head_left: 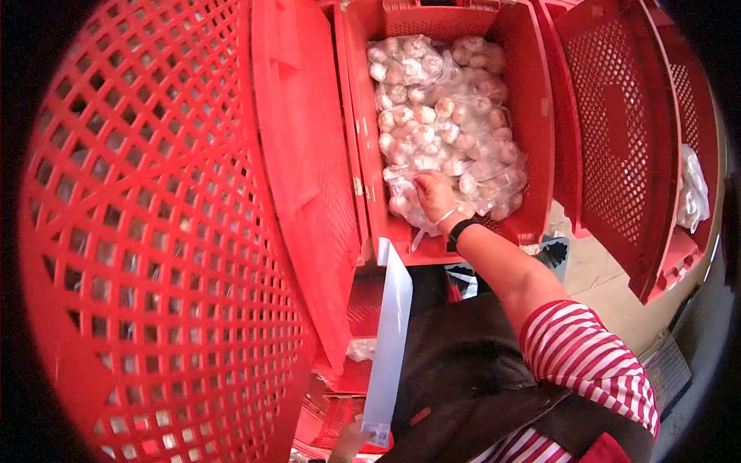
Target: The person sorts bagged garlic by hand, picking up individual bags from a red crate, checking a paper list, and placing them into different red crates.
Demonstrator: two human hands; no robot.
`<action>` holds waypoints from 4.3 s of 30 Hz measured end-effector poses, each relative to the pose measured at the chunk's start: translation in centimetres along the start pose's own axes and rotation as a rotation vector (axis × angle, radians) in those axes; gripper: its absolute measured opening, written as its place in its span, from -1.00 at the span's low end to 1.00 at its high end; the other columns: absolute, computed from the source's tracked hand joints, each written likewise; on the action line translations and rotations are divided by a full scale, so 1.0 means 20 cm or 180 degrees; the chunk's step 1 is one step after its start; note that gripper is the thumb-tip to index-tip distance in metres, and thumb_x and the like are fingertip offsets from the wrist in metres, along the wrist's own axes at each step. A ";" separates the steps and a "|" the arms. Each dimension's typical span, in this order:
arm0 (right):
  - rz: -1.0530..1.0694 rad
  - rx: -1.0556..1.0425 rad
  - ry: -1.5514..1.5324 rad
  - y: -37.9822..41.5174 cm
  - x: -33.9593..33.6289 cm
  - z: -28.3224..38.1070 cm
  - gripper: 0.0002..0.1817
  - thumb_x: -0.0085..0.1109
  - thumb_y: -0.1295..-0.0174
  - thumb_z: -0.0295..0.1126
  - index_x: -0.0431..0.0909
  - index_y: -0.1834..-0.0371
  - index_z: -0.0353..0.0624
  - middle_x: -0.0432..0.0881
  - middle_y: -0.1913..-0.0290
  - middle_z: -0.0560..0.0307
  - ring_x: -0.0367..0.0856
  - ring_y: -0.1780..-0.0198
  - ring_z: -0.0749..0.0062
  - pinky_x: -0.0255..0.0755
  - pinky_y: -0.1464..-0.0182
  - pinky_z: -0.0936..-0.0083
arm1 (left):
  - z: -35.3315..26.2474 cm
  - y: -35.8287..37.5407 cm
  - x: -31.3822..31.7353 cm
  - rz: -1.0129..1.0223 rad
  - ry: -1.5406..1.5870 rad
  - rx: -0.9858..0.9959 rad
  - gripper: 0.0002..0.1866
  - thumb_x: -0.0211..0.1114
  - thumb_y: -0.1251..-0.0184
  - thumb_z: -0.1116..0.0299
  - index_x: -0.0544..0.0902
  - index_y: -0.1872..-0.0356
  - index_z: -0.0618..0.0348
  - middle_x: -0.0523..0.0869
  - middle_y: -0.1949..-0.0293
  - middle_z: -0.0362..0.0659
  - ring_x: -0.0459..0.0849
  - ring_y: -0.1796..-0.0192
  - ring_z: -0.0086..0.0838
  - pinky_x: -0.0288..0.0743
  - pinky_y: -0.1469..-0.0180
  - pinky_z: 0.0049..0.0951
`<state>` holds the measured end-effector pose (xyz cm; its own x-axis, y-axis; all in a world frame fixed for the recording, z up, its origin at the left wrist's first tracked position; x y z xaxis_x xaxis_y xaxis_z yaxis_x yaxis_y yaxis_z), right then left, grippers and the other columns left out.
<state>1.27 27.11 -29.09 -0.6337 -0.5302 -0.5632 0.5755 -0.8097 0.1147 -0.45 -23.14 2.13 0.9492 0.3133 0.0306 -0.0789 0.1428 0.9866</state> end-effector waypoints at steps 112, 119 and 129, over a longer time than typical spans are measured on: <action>-0.0951 0.0711 -0.1600 0.59 -2.93 0.80 -0.67 0.20 -0.01 -0.51 0.52 0.11 -0.35 0.60 0.22 0.17 0.53 0.22 0.58 0.41 0.13 0.65 | -1.26 0.15 0.89 -0.0678 0.0483 0.3602 -0.80 0.22 -0.21 0.39 0.63 0.23 0.31 0.68 0.34 -0.24 0.57 0.28 -0.63 0.46 0.20 -0.53; -0.1365 0.0832 0.0483 0.62 -3.26 0.15 -0.46 0.28 -0.07 -0.21 0.43 -0.05 -0.34 0.57 0.07 -0.04 0.53 0.04 0.26 0.37 -0.04 0.44 | -1.27 0.20 0.73 -0.1393 0.0431 0.3747 -0.77 0.22 -0.21 0.40 0.63 0.16 0.31 0.68 0.34 -0.27 0.55 0.29 -0.68 0.46 0.24 -0.54; -0.0119 -0.0173 0.1033 0.47 -2.51 0.59 -0.27 0.40 0.08 -0.35 0.26 -0.18 -0.32 0.40 -0.11 -0.19 0.36 -0.18 0.08 0.23 -0.21 0.34 | -1.11 0.11 0.57 -0.1698 0.2097 0.3765 -0.76 0.15 -0.30 0.42 0.57 0.08 0.32 0.62 0.19 -0.27 0.51 0.17 -0.66 0.38 0.07 -0.60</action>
<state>32.35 43.17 10.01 -0.4622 -0.3855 -0.7986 0.5873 -0.8078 0.0501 3.35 1.52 1.00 0.4499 0.8834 -0.1310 0.8325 -0.3618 0.4195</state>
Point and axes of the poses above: each hand's wrist, its own y-axis away from the middle knuckle, its own x-axis out of the palm, z = x × y, the point moved 5 cm from there along -y, towards the middle knuckle
